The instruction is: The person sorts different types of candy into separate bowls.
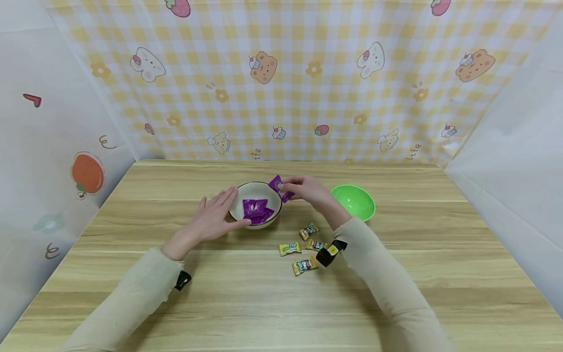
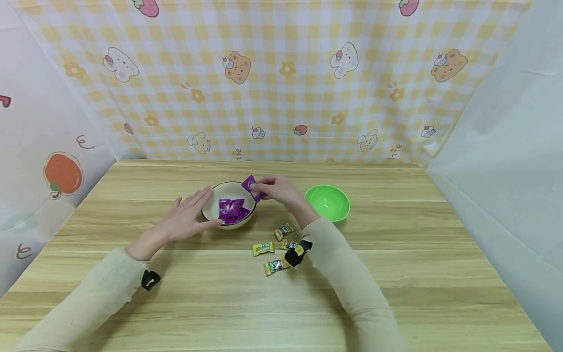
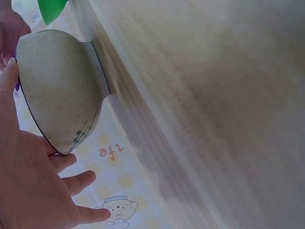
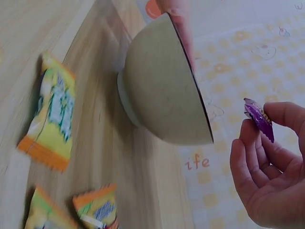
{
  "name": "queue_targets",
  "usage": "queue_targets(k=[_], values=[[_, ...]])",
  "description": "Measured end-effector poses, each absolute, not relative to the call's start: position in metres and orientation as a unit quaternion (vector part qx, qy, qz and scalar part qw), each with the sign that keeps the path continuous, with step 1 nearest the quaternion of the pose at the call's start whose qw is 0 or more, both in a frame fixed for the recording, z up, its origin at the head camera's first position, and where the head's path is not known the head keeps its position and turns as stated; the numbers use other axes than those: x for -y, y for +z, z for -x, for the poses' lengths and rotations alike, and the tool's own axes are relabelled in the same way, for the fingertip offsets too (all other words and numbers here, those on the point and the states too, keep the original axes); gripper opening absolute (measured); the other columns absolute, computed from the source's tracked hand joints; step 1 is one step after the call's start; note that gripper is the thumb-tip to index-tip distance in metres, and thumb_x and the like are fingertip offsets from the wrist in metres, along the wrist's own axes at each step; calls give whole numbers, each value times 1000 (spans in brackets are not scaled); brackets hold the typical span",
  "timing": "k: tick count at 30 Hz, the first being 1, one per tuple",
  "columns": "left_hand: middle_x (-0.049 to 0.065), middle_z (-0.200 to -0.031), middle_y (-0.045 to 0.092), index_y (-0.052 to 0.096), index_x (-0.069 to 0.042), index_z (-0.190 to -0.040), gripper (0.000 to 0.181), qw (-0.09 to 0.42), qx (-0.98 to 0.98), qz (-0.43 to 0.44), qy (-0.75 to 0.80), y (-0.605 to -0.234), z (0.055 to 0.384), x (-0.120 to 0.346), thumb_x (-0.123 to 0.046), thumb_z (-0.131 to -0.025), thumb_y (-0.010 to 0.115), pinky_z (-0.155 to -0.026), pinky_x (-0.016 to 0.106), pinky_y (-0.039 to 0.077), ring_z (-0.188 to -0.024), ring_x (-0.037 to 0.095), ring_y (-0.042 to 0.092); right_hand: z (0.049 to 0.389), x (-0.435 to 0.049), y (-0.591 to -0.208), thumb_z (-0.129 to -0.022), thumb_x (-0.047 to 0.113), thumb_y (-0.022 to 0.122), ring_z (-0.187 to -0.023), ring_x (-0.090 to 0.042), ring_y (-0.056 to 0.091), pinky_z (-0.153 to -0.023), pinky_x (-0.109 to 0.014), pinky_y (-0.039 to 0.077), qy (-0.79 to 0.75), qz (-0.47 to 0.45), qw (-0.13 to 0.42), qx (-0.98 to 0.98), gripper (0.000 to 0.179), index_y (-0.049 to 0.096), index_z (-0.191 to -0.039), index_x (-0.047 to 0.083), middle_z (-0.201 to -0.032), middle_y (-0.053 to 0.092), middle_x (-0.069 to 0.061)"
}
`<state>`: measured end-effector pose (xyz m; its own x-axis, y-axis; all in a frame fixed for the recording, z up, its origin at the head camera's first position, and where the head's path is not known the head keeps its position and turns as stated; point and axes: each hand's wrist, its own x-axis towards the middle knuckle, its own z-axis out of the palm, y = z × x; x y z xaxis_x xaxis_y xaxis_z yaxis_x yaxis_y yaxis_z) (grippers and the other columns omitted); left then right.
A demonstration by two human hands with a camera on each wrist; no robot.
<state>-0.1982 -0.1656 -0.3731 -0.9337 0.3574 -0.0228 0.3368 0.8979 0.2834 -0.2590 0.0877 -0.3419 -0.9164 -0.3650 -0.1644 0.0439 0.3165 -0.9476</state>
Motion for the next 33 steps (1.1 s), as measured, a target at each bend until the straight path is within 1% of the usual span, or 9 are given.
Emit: queue_targets(k=[6, 9, 15, 18, 22, 26, 29, 33], values=[[10, -146, 7, 7, -7, -142, 98, 39, -973, -178, 142, -373, 198, 165, -73, -75, 35, -97, 58, 0, -130, 31, 8, 259, -71, -338, -82, 19, 62, -82, -19, 59, -75, -31, 49, -566, 106, 172, -799, 28, 63, -104, 1, -96, 62, -10], [10, -146, 8, 8, -7, -142, 98, 40, -973, -178, 143, -372, 198, 165, -73, -75, 35, -97, 58, 0, -130, 31, 9, 258, -64, -339, -82, 19, 63, -80, -18, 59, -72, -31, 49, -556, 114, 166, -807, 25, 64, -100, 2, -93, 62, -8], [10, -146, 8, 8, -6, -142, 99, 38, -973, -179, 145, -372, 198, 165, -73, -75, 36, -97, 58, 0, -130, 32, 10, 257, -59, -343, -83, 11, 61, -72, -20, 61, -73, -38, 49, -576, 132, 167, -789, 18, 64, -96, -2, -84, 64, -10], [11, -146, 8, 8, -6, -142, 99, 37, -973, -178, 144, -372, 198, 165, -73, -75, 36, -98, 58, 0, -130, 32, 10, 257, -60, -343, -84, 10, 60, -72, -20, 62, -72, -36, 50, -580, 137, 168, -785, 20, 63, -98, -5, -83, 64, -11], [11, -146, 8, 8, -6, -142, 99, 38, -973, -177, 145, -372, 198, 165, -73, -75, 36, -98, 57, 0, -130, 33, 10, 256, -63, -343, -85, 11, 59, -73, -20, 61, -71, -34, 50, -574, 141, 166, -789, 24, 61, -102, -6, -88, 63, -14], [12, -146, 8, 8, -5, -142, 99, 39, -972, -178, 149, -372, 198, 165, -72, -75, 37, -97, 58, -1, -130, 33, 10, 257, -68, -343, -85, 13, 59, -76, -21, 61, -73, -36, 49, -571, 146, 168, -790, 26, 60, -104, -5, -93, 62, -17], [12, -146, 8, 8, -4, -141, 99, 39, -971, -179, 150, -372, 198, 165, -72, -75, 38, -97, 58, -1, -129, 34, 10, 259, -72, -341, -86, 14, 59, -78, -23, 61, -76, -37, 48, -567, 162, 169, -790, 27, 59, -105, -4, -96, 61, -19], [13, -145, 8, 8, -4, -141, 99, 37, -971, -181, 150, -372, 198, 165, -71, -75, 39, -97, 59, -1, -129, 35, 10, 258, -81, -334, -87, 13, 57, -82, -27, 59, -76, -34, 48, -561, 200, 160, -787, 29, 56, -110, -5, -97, 60, -22]])
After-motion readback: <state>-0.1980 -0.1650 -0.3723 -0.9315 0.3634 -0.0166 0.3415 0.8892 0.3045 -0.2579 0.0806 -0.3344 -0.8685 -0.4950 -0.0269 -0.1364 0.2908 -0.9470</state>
